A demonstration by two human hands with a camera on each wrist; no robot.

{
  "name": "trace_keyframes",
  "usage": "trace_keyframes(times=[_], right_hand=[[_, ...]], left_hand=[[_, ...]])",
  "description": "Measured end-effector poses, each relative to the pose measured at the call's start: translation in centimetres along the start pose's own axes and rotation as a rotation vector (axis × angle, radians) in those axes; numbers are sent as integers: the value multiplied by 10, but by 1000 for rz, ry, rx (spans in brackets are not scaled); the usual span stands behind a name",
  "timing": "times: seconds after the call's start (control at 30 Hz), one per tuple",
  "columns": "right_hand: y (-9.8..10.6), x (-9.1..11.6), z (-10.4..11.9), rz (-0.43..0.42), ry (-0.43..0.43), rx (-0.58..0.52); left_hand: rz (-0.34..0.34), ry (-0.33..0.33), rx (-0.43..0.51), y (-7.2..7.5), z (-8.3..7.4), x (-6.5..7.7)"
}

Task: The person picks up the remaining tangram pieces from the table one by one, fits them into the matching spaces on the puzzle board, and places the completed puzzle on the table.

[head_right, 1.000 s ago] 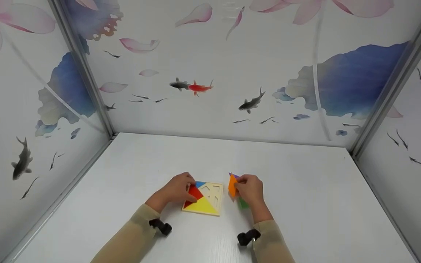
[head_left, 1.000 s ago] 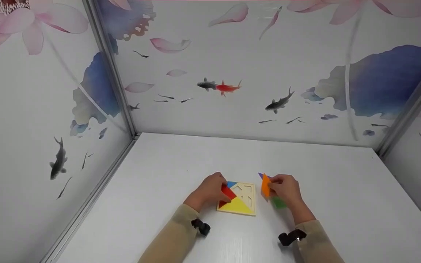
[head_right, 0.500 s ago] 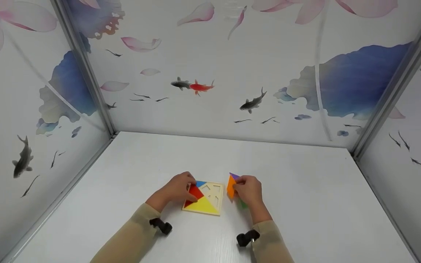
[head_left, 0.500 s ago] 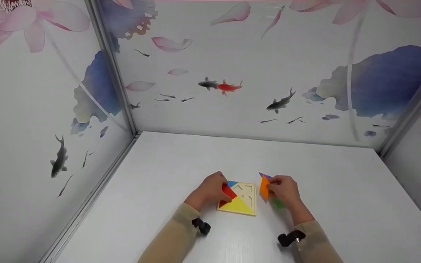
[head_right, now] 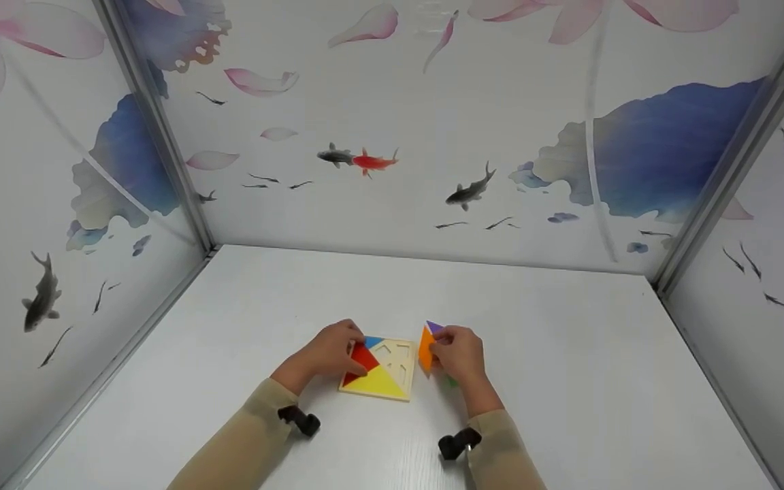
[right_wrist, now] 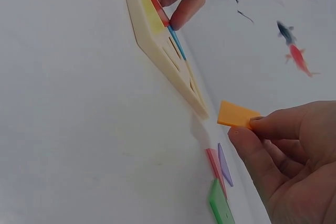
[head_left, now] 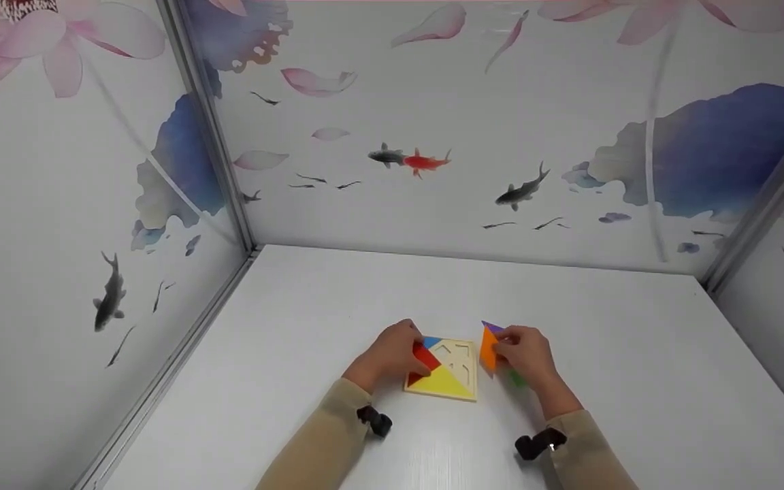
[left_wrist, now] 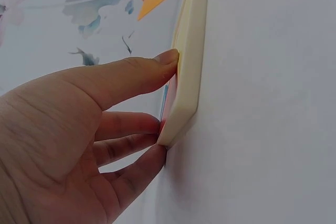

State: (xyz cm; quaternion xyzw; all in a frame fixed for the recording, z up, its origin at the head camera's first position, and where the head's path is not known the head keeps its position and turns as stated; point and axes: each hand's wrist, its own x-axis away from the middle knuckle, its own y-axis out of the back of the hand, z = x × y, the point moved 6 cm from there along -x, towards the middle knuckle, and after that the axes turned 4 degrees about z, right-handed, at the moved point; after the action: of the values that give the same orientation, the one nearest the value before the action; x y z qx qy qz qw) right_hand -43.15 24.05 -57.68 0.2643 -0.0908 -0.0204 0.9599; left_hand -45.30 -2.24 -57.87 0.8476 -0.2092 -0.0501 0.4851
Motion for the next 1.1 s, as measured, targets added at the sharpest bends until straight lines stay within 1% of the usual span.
trace_keyframes(times=[0.17,0.47,0.57,0.67,0.8,1.1], right_hand=[[-3,0,0,6,20,9],[-7,2,3,16,40,8],[-7,2,3,17,30,5],[-8,1,4,24,39,-19],[-10,1,4,26,36,-49],[-15,3,3,38,10,-45]], left_hand=[[2,9,-2,0,0,2],[-3,19,29,2,-1,4],[-4,8,26,3,-2,4],[-6,-17,7,3,-3,3],[-2,-36,-1,5,-5,3],[1,-20,-2,3,-4,3]])
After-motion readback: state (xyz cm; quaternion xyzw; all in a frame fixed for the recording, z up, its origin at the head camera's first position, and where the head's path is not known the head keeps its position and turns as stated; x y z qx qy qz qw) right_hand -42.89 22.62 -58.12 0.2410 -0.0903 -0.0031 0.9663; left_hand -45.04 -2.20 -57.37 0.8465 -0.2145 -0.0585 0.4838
